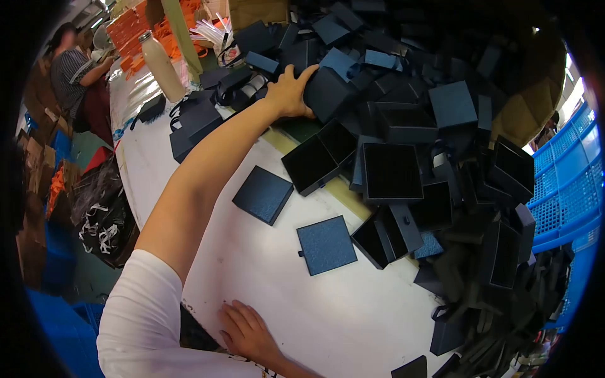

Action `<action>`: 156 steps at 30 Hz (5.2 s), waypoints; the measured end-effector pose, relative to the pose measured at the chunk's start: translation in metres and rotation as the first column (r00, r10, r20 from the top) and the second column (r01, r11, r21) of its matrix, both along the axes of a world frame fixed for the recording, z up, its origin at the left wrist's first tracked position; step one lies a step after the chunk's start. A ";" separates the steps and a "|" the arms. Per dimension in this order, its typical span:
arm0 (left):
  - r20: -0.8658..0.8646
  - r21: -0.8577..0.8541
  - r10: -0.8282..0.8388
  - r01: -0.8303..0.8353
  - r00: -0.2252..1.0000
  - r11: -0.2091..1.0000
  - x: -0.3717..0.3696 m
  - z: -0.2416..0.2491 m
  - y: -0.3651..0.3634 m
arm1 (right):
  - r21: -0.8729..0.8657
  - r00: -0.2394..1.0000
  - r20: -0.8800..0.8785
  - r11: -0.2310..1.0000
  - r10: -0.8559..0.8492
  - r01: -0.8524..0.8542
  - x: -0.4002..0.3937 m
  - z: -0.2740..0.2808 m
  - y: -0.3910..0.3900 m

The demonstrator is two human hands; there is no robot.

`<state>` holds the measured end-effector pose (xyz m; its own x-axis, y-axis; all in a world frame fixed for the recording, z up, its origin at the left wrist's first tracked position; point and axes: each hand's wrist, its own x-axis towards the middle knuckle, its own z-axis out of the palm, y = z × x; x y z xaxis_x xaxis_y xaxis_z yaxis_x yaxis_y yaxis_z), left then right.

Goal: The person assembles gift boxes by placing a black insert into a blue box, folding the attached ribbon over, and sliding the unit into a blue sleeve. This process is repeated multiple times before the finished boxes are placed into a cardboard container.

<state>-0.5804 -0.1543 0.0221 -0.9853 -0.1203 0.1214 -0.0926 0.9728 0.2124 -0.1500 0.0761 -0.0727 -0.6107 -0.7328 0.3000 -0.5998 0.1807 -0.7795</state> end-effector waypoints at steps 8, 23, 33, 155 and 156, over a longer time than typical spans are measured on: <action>-0.405 -0.049 0.007 -0.029 0.914 0.998 -0.015 -0.045 0.005 | 0.001 0.999 -0.013 1.000 -0.031 0.031 0.006 -0.012 -0.002; -0.363 -0.207 0.008 -0.089 0.932 0.974 -0.020 -0.039 0.006 | -0.024 0.998 -0.058 0.999 -0.027 0.026 0.000 -0.010 -0.001; -0.557 -0.460 -0.492 0.244 0.669 0.854 0.087 0.079 -0.002 | -0.058 1.000 -0.013 0.998 -0.017 0.016 -0.007 0.018 0.005; -0.214 0.474 -0.163 0.248 0.963 0.845 0.549 -0.039 0.041 | 0.213 0.895 -0.298 0.891 -0.331 0.401 -0.014 0.057 0.024; -0.218 0.473 -0.166 0.252 0.962 0.844 0.548 -0.038 0.040 | 0.198 0.892 -0.322 0.898 -0.318 0.392 -0.016 0.060 0.026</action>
<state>-0.0324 -0.1139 -0.0163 -0.9653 -0.0002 0.2611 0.1788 0.7282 0.6616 -0.1658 0.1021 -0.0126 -0.7640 -0.5549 0.3291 -0.6403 0.5895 -0.4924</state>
